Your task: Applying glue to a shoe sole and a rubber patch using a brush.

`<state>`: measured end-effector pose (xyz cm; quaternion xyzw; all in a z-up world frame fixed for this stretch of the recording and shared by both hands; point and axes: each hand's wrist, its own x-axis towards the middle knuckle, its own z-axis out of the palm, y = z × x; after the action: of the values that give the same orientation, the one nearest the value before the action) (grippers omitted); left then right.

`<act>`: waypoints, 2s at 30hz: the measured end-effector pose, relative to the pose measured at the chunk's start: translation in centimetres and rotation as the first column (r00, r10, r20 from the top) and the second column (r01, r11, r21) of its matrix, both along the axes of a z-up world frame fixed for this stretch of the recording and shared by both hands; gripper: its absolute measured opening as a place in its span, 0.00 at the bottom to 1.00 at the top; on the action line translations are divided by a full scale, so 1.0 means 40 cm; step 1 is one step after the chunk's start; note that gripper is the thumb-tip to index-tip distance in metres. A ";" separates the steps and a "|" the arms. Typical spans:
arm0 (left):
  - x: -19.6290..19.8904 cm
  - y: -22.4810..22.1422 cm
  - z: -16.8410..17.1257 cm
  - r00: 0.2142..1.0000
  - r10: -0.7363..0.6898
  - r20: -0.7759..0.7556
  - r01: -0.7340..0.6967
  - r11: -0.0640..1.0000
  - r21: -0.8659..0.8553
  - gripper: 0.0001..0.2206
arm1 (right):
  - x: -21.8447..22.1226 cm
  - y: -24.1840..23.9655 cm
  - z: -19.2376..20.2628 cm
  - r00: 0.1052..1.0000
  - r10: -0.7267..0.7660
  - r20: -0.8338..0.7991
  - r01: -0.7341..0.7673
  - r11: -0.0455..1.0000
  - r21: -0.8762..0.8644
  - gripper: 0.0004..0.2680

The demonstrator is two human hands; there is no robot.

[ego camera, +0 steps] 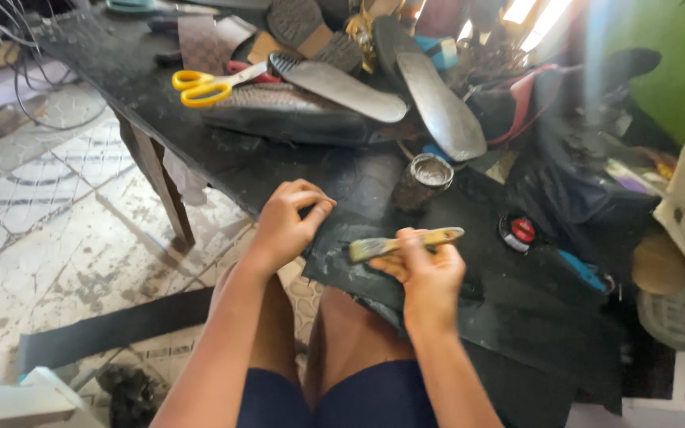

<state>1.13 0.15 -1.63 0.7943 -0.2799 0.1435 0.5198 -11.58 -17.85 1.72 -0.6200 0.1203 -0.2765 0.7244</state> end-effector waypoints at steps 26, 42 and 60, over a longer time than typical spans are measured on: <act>-0.164 -0.032 0.044 0.949 0.275 -0.151 -0.276 0.961 0.013 0.08 | -0.065 -0.270 0.106 0.983 -0.005 0.182 -0.062 0.931 0.360 0.02; -0.237 -0.020 -0.025 0.946 0.315 0.071 -0.296 0.934 -0.199 0.09 | -0.080 -0.096 0.105 0.960 -0.256 -0.112 0.099 0.686 -0.720 0.07; -0.221 -0.036 -0.038 0.935 0.354 0.023 -0.334 0.899 -0.283 0.06 | 0.011 0.071 0.052 0.973 -0.229 0.022 0.145 0.535 -0.832 0.06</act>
<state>-7.72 -1.28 -3.15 0.7454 -0.1315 0.2997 0.5807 -11.14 -15.00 3.79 -0.8825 0.0740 -0.3482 0.3074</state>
